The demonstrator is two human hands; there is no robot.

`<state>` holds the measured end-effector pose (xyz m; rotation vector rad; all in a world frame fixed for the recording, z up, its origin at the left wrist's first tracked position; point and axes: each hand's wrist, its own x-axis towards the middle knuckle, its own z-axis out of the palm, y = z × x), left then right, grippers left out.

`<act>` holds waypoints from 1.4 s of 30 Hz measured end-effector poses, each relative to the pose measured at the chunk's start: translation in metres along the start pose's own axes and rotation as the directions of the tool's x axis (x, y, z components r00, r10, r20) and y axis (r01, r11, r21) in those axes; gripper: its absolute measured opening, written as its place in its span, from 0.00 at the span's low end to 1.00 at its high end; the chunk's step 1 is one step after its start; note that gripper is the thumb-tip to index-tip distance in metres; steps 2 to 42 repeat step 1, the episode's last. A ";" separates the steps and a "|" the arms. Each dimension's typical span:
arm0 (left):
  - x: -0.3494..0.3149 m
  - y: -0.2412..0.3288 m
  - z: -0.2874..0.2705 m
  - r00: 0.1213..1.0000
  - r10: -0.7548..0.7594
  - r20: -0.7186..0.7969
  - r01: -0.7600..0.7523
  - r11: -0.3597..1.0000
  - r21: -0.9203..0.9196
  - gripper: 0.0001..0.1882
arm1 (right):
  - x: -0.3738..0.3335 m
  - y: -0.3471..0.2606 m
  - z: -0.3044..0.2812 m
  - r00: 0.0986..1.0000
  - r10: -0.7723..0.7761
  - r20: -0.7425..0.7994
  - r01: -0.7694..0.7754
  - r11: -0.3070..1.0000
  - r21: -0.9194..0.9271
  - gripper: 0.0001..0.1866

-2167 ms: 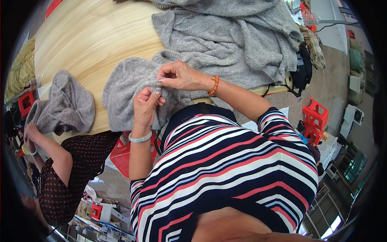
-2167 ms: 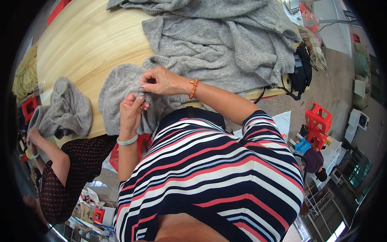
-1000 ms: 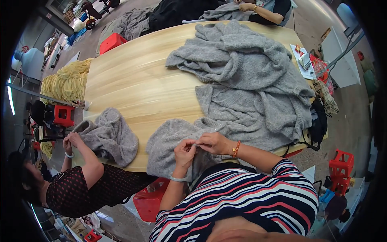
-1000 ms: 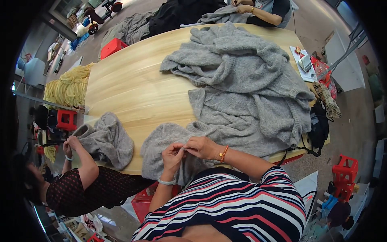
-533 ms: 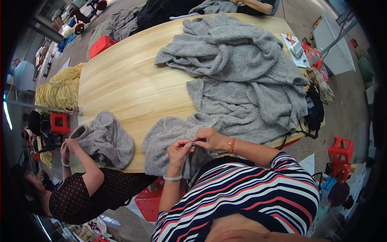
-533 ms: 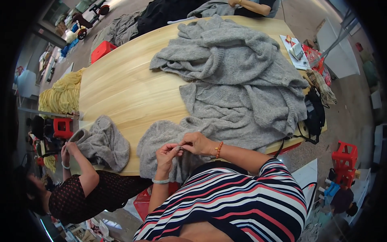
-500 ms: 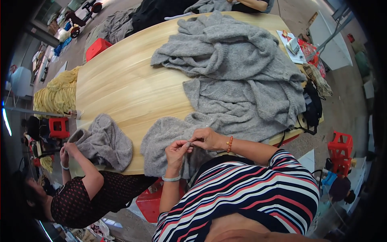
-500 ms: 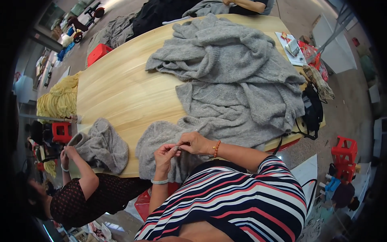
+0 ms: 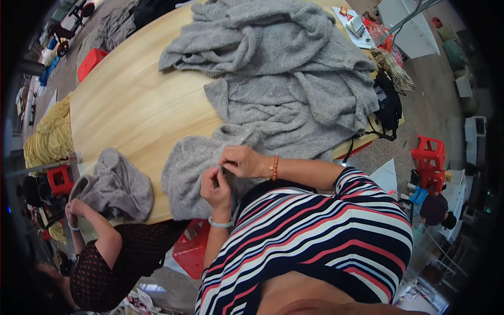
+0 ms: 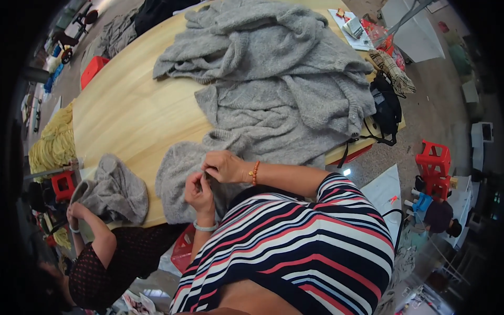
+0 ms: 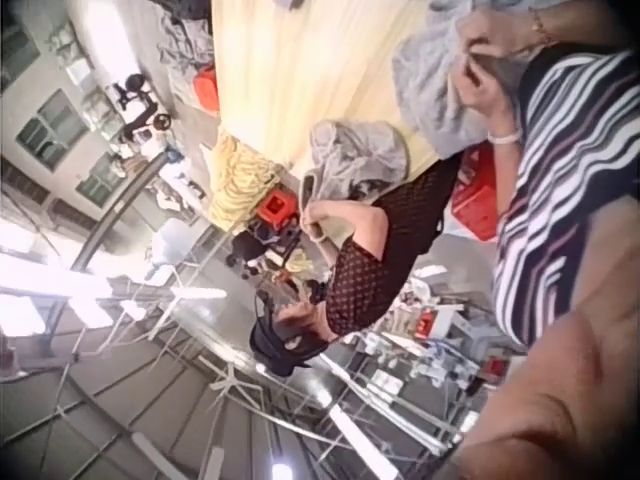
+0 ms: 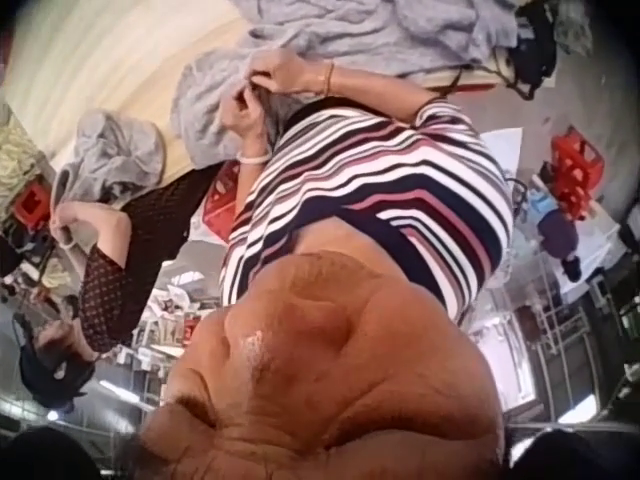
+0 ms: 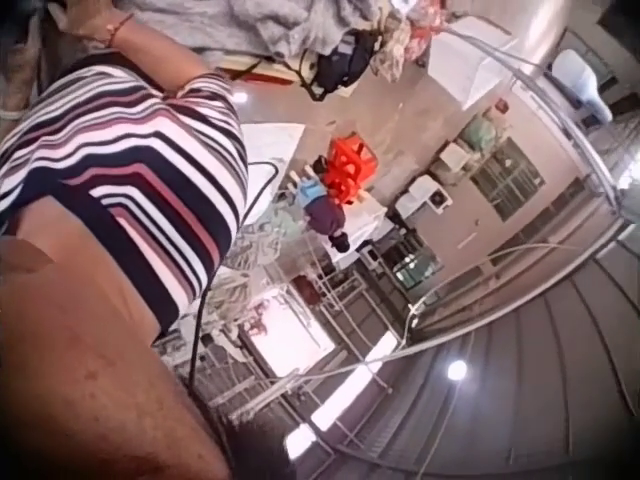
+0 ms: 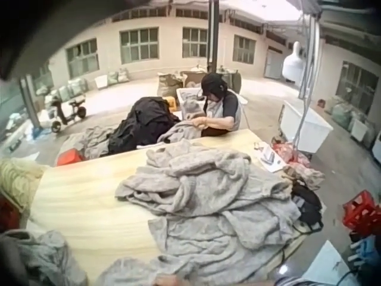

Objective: Inspect grey knitted garments for defects and pull loose threads.

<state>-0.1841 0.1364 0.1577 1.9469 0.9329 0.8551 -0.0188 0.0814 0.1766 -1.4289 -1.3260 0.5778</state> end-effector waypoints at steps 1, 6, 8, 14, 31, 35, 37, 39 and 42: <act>-0.021 0.000 -0.006 0.999 -0.047 -0.003 0.047 0.999 0.013 0.06 | 0.001 -0.002 0.000 0.999 -0.043 -0.002 0.043 0.998 -0.040 0.06; -0.021 0.000 -0.006 0.999 -0.047 -0.003 0.047 0.999 0.013 0.06 | 0.001 -0.002 0.000 0.999 -0.043 -0.002 0.043 0.998 -0.040 0.06; -0.021 0.000 -0.006 0.999 -0.047 -0.003 0.047 0.999 0.013 0.06 | 0.001 -0.002 0.000 0.999 -0.043 -0.002 0.043 0.998 -0.040 0.06; -0.021 0.000 -0.006 0.999 -0.047 -0.003 0.047 0.999 0.013 0.06 | 0.001 -0.002 0.000 0.999 -0.043 -0.002 0.043 0.998 -0.040 0.06; -0.021 0.000 -0.006 0.999 -0.047 -0.003 0.047 0.999 0.013 0.06 | 0.001 -0.002 0.000 0.999 -0.043 -0.002 0.043 0.998 -0.040 0.06; -0.021 0.000 -0.006 0.999 -0.047 -0.003 0.047 0.999 0.013 0.06 | 0.001 -0.002 0.000 0.999 -0.043 -0.002 0.043 0.998 -0.040 0.06; -0.021 0.000 -0.006 0.999 -0.047 -0.003 0.047 0.999 0.013 0.06 | 0.001 -0.002 0.000 0.999 -0.043 -0.002 0.043 0.998 -0.040 0.06; -0.021 0.000 -0.006 0.999 -0.047 -0.003 0.047 0.999 0.013 0.06 | 0.001 -0.002 0.000 0.999 -0.043 -0.002 0.043 0.998 -0.040 0.06; -0.021 0.000 -0.006 0.999 -0.047 -0.003 0.047 0.999 0.013 0.06 | 0.001 -0.002 0.000 0.999 -0.043 -0.002 0.043 0.998 -0.040 0.06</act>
